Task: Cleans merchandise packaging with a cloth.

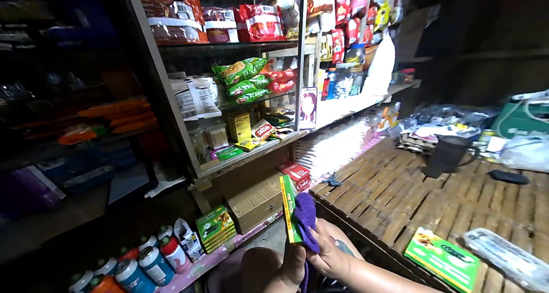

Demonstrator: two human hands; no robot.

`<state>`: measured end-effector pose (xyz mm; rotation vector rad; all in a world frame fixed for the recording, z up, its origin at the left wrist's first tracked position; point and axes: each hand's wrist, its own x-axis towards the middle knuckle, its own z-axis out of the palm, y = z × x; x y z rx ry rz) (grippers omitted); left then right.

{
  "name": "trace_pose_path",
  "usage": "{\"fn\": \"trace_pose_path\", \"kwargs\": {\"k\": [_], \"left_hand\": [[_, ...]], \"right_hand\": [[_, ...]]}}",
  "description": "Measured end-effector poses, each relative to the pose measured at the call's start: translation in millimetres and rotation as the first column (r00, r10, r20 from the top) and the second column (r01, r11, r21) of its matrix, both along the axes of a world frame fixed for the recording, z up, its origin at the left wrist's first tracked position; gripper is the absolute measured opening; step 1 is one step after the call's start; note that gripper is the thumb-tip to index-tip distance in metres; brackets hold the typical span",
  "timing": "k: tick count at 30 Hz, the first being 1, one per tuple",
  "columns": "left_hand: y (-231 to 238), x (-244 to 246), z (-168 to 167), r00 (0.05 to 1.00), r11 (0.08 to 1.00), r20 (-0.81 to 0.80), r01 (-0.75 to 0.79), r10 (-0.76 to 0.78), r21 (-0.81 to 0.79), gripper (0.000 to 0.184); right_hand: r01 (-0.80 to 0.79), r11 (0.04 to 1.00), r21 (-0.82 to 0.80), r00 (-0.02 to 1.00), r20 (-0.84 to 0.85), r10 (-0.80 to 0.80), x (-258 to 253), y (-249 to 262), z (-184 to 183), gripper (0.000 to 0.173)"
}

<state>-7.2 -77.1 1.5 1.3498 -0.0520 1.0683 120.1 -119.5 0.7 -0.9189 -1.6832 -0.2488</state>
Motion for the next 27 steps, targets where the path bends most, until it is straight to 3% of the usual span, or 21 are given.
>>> {"fn": "trace_pose_path", "kwargs": {"k": [3, 4, 6, 7, 9, 11, 12, 14, 16, 19, 24, 27], "left_hand": [[-6, -7, 6, 0.989, 0.996, -0.143, 0.022, -0.035, -0.09, 0.095], [-14, -17, 20, 0.969, 0.997, -0.246, 0.006, -0.025, -0.078, 0.089], [-37, -33, 72, 0.887, 0.985, -0.458, -0.122, 0.052, -0.126, 0.045], [-42, -35, 86, 0.861, 0.974, -0.505, -0.16, 0.059, -0.159, 0.039], [-33, -32, 67, 0.91, 0.985, -0.415, -0.065, -0.007, -0.161, 0.053], [-16, -20, 27, 0.952, 0.995, -0.303, 0.004, -0.035, -0.102, 0.102], [-11, -10, 12, 0.97, 0.998, -0.244, -0.031, 0.014, -0.063, 0.109], [-4, 8, -11, 0.99, 0.992, -0.085, -0.116, 0.112, -0.047, 0.101], [1, 13, -18, 0.994, 0.993, 0.01, -0.111, 0.112, -0.039, 0.093], [3, 9, -11, 0.986, 0.987, 0.041, -0.163, 0.162, 0.01, 0.076], [-13, -13, 28, 0.958, 0.949, -0.05, -0.27, 0.281, 0.166, 0.091], [-18, -20, 38, 0.943, 0.963, -0.247, -0.171, 0.221, 0.21, 0.116]], "right_hand": [[0.047, 0.999, 0.023, 0.999, 0.017, -0.047, -2, -4, 18, 0.047], [0.072, 0.997, 0.016, 0.997, 0.023, -0.072, -2, -5, 26, 0.047], [0.106, 0.994, 0.026, 0.994, 0.03, -0.106, -1, -4, 34, 0.049], [0.111, 0.993, 0.038, 0.993, 0.032, -0.112, 1, -1, 34, 0.051], [0.138, 0.99, 0.039, 0.99, 0.017, -0.138, 4, 4, 30, 0.053], [0.145, 0.989, -0.016, 0.987, -0.066, -0.145, 5, 6, 25, 0.056], [0.138, 0.989, -0.057, 0.982, -0.125, -0.144, 6, 7, 22, 0.059], [0.136, 0.981, -0.141, 0.964, -0.21, -0.164, 7, 8, 12, 0.066], [0.127, 0.974, -0.186, 0.953, -0.248, -0.172, 5, 6, -2, 0.071], [0.065, 0.989, -0.132, 0.97, -0.223, -0.093, -2, 0, -28, 0.067], [0.038, 0.999, 0.002, 0.994, -0.102, -0.037, -3, 3, -17, 0.055], [0.035, 0.998, -0.047, 0.978, -0.202, -0.044, -2, 1, 6, 0.066]]}}
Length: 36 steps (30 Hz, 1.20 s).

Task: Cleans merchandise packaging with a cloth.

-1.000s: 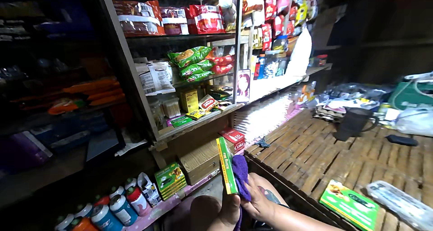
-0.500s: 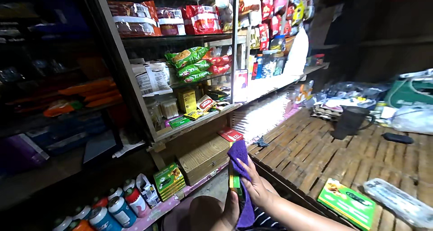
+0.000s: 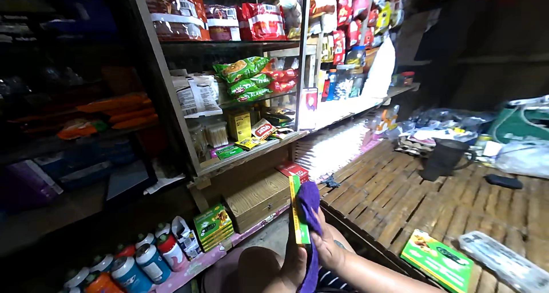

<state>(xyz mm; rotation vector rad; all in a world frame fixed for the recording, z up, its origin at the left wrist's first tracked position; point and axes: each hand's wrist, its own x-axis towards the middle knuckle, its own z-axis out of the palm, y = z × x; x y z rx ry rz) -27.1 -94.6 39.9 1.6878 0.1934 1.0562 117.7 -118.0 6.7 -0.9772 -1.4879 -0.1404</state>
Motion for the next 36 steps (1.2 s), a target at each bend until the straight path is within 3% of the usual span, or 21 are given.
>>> {"fn": "trace_pose_path", "kwargs": {"k": [2, 4, 8, 10, 12, 13, 17, 22, 26, 28, 29, 30, 31, 33, 36], "left_hand": [[4, 13, -24, 0.995, 0.993, 0.038, 0.091, -0.088, -0.082, 0.117], [10, 29, -56, 0.97, 0.974, 0.19, 0.177, -0.149, -0.138, 0.096], [15, 31, -65, 0.928, 0.971, 0.302, 0.237, -0.217, -0.029, 0.074], [18, 32, -62, 0.91, 0.978, 0.361, 0.206, -0.203, 0.029, 0.069], [20, 30, -55, 0.901, 0.988, 0.404, 0.143, -0.156, 0.062, 0.075], [19, 28, -48, 0.905, 0.994, 0.411, 0.102, -0.112, 0.046, 0.077], [5, 7, -5, 0.929, 0.992, 0.364, -0.016, 0.06, -0.124, 0.073], [3, -4, 8, 0.936, 0.949, 0.346, 0.17, -0.071, -0.267, 0.066], [6, -1, 2, 0.968, 0.976, 0.228, 0.146, -0.107, -0.162, 0.034], [-2, -8, 17, 0.992, 0.963, 0.076, 0.112, -0.096, -0.243, 0.023], [-5, -10, 23, 0.992, 0.944, 0.025, 0.122, -0.12, -0.306, 0.027], [-2, -4, 10, 0.988, 0.947, 0.072, 0.151, -0.136, -0.282, 0.037], [7, 7, -14, 0.974, 0.956, 0.158, 0.195, -0.162, -0.219, 0.051], [7, 20, -30, 0.955, 0.958, 0.259, 0.199, -0.142, -0.206, 0.085], [-2, 24, -31, 0.956, 0.955, 0.278, 0.16, -0.087, -0.251, 0.096]], "right_hand": [[-0.021, 0.998, -0.055, 0.993, -0.113, 0.015, 6, 2, 17, 0.081], [-0.028, 0.999, -0.043, 0.979, -0.201, 0.019, 19, 15, 23, 0.085], [0.019, 0.99, -0.138, 0.948, -0.311, -0.061, 25, 22, 15, 0.078], [0.018, 0.965, -0.261, 0.948, -0.302, -0.099, 11, 7, 14, 0.083], [0.031, 0.947, -0.318, 0.967, -0.229, -0.109, -3, -5, 6, 0.092], [0.034, 0.971, -0.238, 0.98, -0.184, -0.08, -6, -4, -9, 0.091], [0.033, 0.999, 0.024, 0.989, 0.141, -0.036, -10, 0, -34, 0.054], [0.035, 0.983, 0.18, 0.929, 0.356, -0.098, -5, 1, 2, 0.043], [0.026, 0.971, 0.237, 0.905, 0.408, -0.124, 0, 0, 17, 0.043], [0.05, 0.969, 0.243, 0.904, 0.401, -0.147, 2, -3, 24, 0.041], [0.067, 0.967, 0.245, 0.903, 0.397, -0.163, 4, -4, 27, 0.041], [0.08, 0.967, 0.24, 0.904, 0.391, -0.172, 6, -3, 31, 0.041], [0.075, 0.973, 0.217, 0.911, 0.382, -0.155, 7, -3, 36, 0.043], [0.077, 0.984, 0.161, 0.925, 0.358, -0.131, 12, 0, 43, 0.047], [0.153, 0.983, 0.106, 0.937, 0.301, -0.178, 19, 4, 43, 0.05]]}}
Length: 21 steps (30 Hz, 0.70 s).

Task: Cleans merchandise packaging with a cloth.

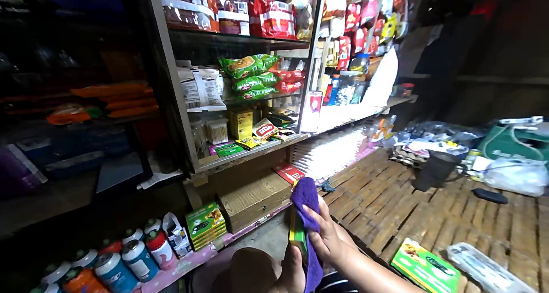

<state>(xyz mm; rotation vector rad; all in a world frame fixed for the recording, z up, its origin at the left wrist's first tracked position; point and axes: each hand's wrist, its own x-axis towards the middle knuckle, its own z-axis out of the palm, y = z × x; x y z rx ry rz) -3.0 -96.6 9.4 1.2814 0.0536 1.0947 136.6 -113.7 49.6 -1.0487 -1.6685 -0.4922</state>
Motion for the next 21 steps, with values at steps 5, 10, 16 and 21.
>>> {"fn": "trace_pose_path", "kwargs": {"k": [5, 10, 16, 21], "left_hand": [[-2, 4, -12, 0.995, 1.0, 0.1, 0.008, -0.006, -0.02, 0.067], [0, 3, -10, 0.981, 0.997, 0.192, -0.044, 0.03, 0.068, 0.063], [-1, -14, 26, 0.973, 0.984, 0.189, -0.151, 0.13, 0.1, 0.054], [-5, -28, 36, 0.993, 0.999, -0.107, 0.042, -0.041, 0.009, 0.069]], "right_hand": [[0.034, 0.999, -0.025, 0.973, -0.229, -0.039, 16, 12, -7, 0.054], [0.059, 0.998, -0.021, 0.977, -0.203, -0.062, 4, -1, -38, 0.05], [-0.09, 0.994, 0.06, 0.996, 0.007, 0.089, -21, -14, -54, 0.047], [-0.128, 0.989, 0.071, 0.986, 0.112, 0.119, -25, -18, -10, 0.047]]}}
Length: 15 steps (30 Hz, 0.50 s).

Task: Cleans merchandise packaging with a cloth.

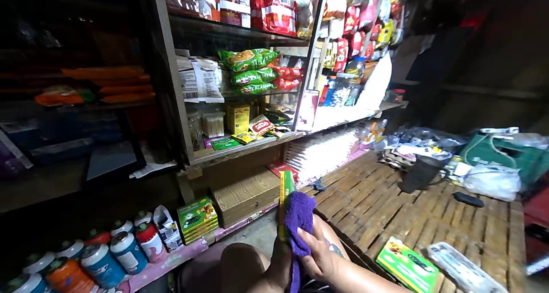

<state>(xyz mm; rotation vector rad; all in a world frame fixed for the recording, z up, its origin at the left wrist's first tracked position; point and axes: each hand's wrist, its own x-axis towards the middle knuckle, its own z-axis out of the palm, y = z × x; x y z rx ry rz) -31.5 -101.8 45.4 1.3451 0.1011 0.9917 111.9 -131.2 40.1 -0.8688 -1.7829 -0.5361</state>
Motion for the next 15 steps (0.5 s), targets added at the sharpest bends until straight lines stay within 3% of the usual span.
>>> {"fn": "trace_pose_path", "kwargs": {"k": [2, 4, 6, 9, 12, 15], "left_hand": [[-1, 2, -5, 0.995, 0.999, -0.093, 0.026, -0.022, 0.043, 0.084], [1, 9, -22, 0.999, 0.995, -0.029, 0.029, -0.027, 0.095, 0.107], [5, 20, -38, 0.996, 0.987, 0.09, -0.026, 0.011, 0.162, 0.097], [7, 27, -44, 0.981, 0.984, 0.174, -0.105, 0.08, 0.141, 0.089], [4, 19, -35, 0.988, 0.977, 0.09, -0.14, 0.127, 0.163, 0.099], [11, 18, -36, 1.0, 0.989, -0.011, -0.005, 0.006, 0.146, 0.108]], "right_hand": [[0.004, 1.0, -0.027, 0.999, -0.053, -0.006, 0, -1, 14, 0.046], [0.037, 0.998, -0.048, 0.994, -0.1, -0.042, 3, 0, 18, 0.046], [0.08, 0.995, -0.067, 0.988, -0.127, -0.088, 6, 1, 14, 0.046], [0.087, 0.995, -0.041, 0.979, -0.182, -0.093, 5, 7, -8, 0.048], [0.081, 0.996, -0.029, 0.977, -0.196, -0.085, 0, 5, -28, 0.049], [0.072, 0.997, 0.009, 0.988, -0.14, -0.07, -2, -1, -28, 0.048]]}}
